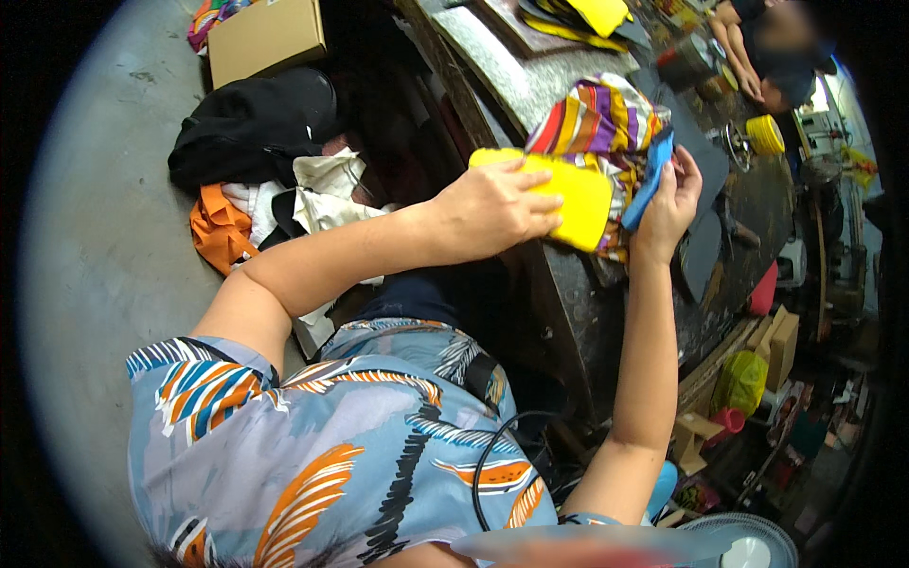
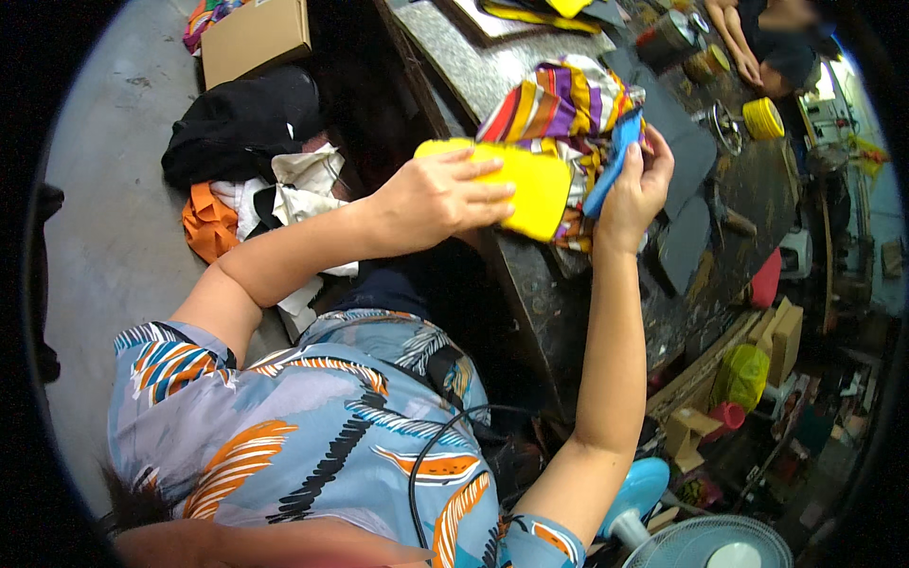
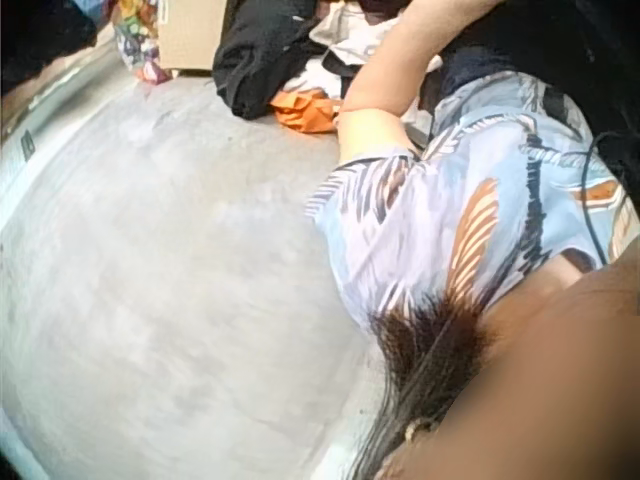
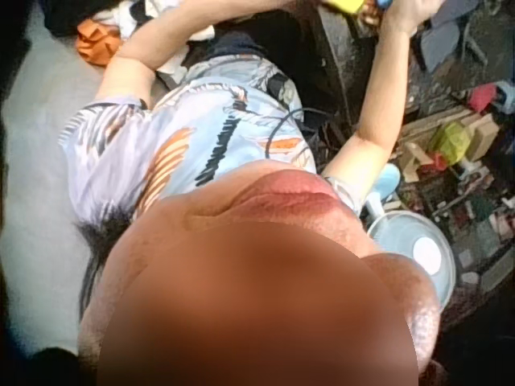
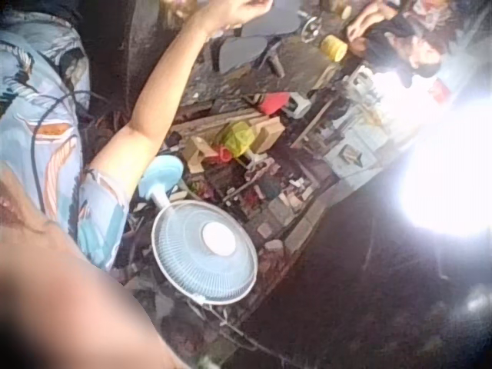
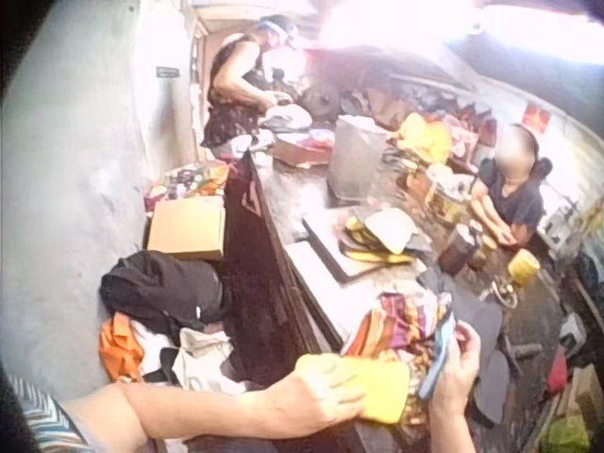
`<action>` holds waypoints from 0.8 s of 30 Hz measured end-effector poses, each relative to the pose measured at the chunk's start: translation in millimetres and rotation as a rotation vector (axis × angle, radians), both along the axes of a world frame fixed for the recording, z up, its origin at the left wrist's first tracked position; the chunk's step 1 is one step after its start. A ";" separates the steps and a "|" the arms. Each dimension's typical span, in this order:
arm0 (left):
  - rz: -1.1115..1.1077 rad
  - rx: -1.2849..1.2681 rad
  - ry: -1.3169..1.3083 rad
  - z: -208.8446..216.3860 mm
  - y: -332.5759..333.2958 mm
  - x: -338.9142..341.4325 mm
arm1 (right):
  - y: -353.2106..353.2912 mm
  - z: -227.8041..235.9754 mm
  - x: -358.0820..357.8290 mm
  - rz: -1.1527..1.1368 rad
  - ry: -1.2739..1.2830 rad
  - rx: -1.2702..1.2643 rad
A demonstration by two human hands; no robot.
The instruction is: The person repeatedly smooths the edges of black shoe insoles using a blue sanding block. They pick up each insole, rub its perimeter against the block, then place it back on the table. The process is repeated for multiple insoles throughout the clip.
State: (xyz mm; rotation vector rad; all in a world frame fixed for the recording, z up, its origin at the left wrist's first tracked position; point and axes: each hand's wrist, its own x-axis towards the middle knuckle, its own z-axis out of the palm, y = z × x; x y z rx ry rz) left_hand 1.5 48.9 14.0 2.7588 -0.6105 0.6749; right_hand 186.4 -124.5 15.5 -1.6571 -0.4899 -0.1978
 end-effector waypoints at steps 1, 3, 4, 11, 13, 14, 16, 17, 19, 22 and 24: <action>-0.067 0.007 0.069 6.4 6.1 -4.8 | -0.3 1.2 0.1 0.011 0.063 0.015; -0.160 -0.099 0.176 19.2 17.6 -10.1 | 0.7 2.4 -1.2 0.033 0.106 0.048; -0.185 -0.277 0.190 25.4 22.7 -8.0 | 1.9 3.0 -1.5 0.025 0.110 0.074; 0.027 -0.796 -0.035 56.7 55.2 61.3 | 5.3 6.2 -5.6 0.029 0.069 0.131; -0.016 -1.140 0.178 58.3 57.0 84.1 | 3.7 7.5 -6.2 0.000 0.118 0.157; 0.009 -1.146 0.196 55.9 50.5 97.2 | 2.4 7.7 -6.4 -0.021 0.168 0.183; 0.183 -0.766 0.055 40.3 31.2 108.1 | -0.6 7.6 -5.8 0.014 0.234 0.283; 0.389 -0.359 -0.056 29.2 20.5 108.7 | -1.2 6.9 -4.8 -0.027 0.194 0.285; 0.414 -0.098 -0.024 5.7 -5.6 110.0 | -2.3 4.8 -2.0 -0.083 0.111 0.315; 0.402 0.020 0.100 -16.2 -21.7 112.6 | -3.4 1.4 1.3 -0.156 0.051 0.271; 0.348 -0.098 0.129 -18.7 -18.8 117.8 | -3.9 -0.2 2.4 -0.157 0.063 0.266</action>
